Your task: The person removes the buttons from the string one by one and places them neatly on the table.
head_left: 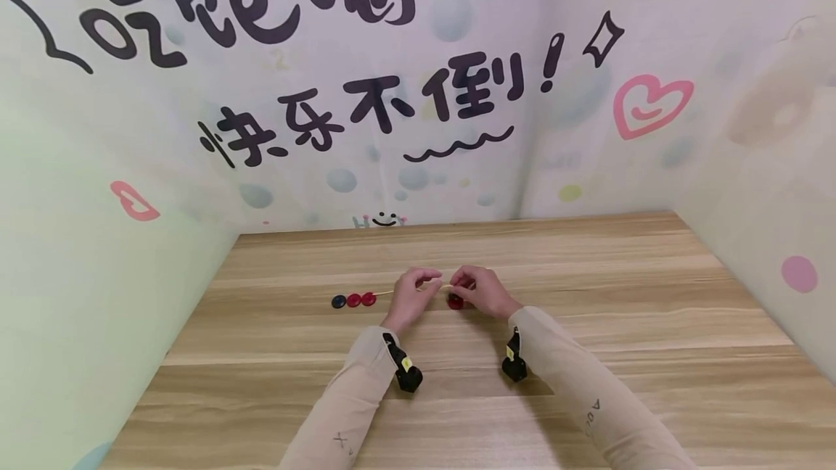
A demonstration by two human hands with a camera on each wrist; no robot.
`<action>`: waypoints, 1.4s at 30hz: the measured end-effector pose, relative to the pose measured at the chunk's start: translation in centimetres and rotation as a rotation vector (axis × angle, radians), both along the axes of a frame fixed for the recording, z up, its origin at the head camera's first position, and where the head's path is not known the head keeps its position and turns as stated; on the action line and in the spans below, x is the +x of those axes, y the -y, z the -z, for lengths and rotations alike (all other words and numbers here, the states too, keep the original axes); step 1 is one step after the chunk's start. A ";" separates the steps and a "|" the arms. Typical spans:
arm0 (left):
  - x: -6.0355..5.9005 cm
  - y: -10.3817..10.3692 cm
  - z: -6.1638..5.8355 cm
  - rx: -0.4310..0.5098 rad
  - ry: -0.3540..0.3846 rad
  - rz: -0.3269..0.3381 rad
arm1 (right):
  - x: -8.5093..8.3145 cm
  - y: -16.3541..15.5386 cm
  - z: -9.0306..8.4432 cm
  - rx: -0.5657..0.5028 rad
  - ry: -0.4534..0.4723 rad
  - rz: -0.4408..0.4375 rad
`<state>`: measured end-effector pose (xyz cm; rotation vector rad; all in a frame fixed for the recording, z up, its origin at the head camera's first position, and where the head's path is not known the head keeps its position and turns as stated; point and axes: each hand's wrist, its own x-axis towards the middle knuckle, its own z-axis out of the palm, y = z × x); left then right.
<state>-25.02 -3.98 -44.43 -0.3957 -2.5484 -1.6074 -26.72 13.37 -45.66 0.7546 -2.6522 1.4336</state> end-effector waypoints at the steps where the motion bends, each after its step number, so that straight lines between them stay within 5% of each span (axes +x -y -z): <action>1: 0.0 -0.1 0.1 -0.005 0.007 0.009 | 0.0 0.1 0.0 0.005 0.006 0.009; 9: 0.1 -0.9 0.6 -0.041 0.065 0.071 | 0.0 0.5 -0.1 0.062 0.048 0.060; 27: 0.3 -1.1 0.9 -0.042 0.021 0.007 | 0.1 -0.1 0.3 0.106 0.146 0.019; 42: 0.4 -1.7 0.7 0.003 0.027 0.009 | -0.2 0.6 0.5 0.230 0.073 -0.033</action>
